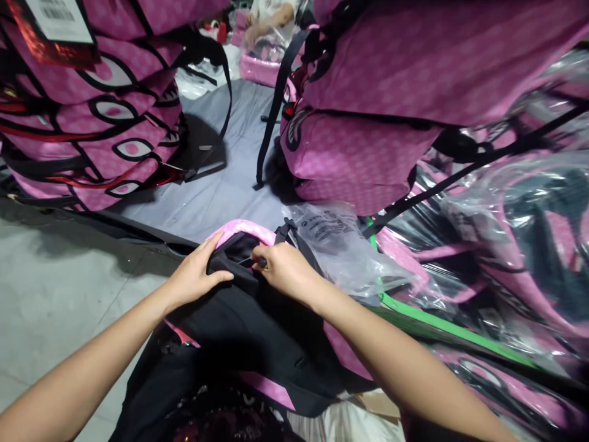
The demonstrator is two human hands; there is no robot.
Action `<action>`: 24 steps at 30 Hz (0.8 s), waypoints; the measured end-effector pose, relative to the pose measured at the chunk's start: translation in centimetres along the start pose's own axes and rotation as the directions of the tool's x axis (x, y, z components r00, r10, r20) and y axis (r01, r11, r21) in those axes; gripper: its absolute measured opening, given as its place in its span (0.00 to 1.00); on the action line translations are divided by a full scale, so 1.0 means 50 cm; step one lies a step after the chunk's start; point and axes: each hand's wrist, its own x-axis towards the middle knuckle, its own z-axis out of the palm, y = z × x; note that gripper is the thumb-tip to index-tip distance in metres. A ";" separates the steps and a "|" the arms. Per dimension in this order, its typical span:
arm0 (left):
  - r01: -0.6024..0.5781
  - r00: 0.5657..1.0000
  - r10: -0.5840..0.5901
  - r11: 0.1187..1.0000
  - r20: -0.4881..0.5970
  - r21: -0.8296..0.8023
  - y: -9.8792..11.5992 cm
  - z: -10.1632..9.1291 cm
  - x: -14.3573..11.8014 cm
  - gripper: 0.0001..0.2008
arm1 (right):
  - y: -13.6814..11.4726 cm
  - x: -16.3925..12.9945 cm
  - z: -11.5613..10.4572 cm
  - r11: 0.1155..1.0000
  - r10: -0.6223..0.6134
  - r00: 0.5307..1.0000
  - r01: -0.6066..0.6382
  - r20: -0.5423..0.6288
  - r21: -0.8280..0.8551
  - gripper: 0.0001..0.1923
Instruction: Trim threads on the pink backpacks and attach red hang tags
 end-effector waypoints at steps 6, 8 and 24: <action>-0.058 0.998 0.058 0.997 0.000 0.045 -0.020 0.011 0.013 0.40 | -0.013 0.040 0.055 0.988 -0.079 0.985 0.098 0.155 -0.116 0.12; -0.049 0.999 0.050 0.998 -0.004 0.039 -0.022 0.018 0.012 0.39 | -0.015 0.038 0.060 0.983 -0.091 0.977 0.120 0.193 -0.141 0.13; 0.201 0.979 -0.200 0.980 0.025 -0.011 -0.030 0.006 -0.004 0.44 | -0.044 0.077 0.039 0.940 -0.293 0.951 0.306 0.105 -0.152 0.11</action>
